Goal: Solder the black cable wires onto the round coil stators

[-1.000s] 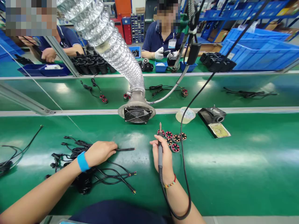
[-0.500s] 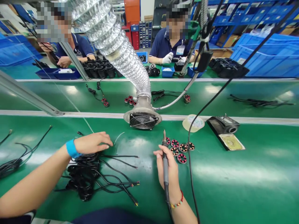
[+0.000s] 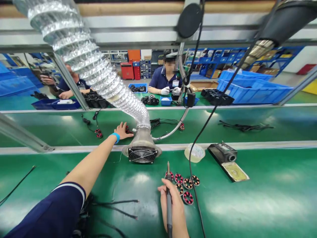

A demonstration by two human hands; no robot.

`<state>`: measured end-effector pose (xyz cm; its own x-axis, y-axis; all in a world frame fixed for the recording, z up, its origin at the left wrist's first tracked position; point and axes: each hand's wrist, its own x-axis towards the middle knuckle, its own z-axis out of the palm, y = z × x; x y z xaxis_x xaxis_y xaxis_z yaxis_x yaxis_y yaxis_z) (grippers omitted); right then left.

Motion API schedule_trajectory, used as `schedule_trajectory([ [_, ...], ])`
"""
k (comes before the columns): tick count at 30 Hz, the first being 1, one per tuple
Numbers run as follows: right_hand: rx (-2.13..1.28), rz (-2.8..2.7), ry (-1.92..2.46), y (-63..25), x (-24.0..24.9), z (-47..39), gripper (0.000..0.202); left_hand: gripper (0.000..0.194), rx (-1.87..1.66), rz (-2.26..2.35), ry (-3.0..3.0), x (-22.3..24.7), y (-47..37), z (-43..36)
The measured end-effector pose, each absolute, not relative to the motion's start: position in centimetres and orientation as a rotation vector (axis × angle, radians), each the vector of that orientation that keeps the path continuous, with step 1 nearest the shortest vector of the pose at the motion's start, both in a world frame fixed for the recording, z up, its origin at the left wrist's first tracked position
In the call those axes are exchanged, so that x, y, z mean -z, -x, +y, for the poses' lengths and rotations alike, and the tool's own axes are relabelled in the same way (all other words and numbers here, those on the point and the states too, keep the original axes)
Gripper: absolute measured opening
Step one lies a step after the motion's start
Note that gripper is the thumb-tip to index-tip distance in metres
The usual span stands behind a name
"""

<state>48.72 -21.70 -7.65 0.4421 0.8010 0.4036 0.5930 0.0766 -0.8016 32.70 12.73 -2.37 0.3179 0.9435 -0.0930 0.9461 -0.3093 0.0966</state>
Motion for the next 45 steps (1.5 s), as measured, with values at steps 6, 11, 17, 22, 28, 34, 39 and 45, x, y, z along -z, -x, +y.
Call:
schedule_trajectory([
  [6, -0.198, -1.291, 1.612, -48.2, 8.3, -21.7, 0.021, 0.069, 0.039, 1.608, -2.602, 4.0, -32.6, 13.2],
  [11, -0.094, -1.328, 1.554, -47.5, 6.8, -21.5, 0.019, 0.083, 0.023, 1.598, -2.666, 4.5, -31.8, 13.0],
  [17, -0.109, -1.281, 1.563, -47.4, 7.3, -21.3, 0.021, 0.069, 0.009, 1.683, -2.657, 4.9, -33.2, 13.4],
  [22, -0.210, -1.308, 1.560, -47.8, 8.1, -21.5, 0.027, 0.051, 0.016, 1.699, -2.662, 4.6, -33.2, 13.6],
  [28, -0.180, -1.310, 1.563, -47.9, 8.3, -21.7, 0.026, 0.060, 0.091, 1.630, -2.708, 3.9, -30.0, 13.8],
  [34, -0.157, -1.273, 1.525, -47.6, 8.4, -21.5, 0.025, 0.050, 0.074, 1.735, -2.628, 3.7, -27.6, 14.1],
  [39, -0.133, -1.274, 1.521, -47.6, 7.0, -21.4, 0.034, 0.050, -0.040, 1.866, -2.545, 2.8, -27.2, 13.6],
  [45, -0.099, -1.222, 1.495, -46.9, 5.4, -21.5, 0.037, 0.051, -0.160, 1.872, -2.534, 1.5, -26.0, 13.0],
])
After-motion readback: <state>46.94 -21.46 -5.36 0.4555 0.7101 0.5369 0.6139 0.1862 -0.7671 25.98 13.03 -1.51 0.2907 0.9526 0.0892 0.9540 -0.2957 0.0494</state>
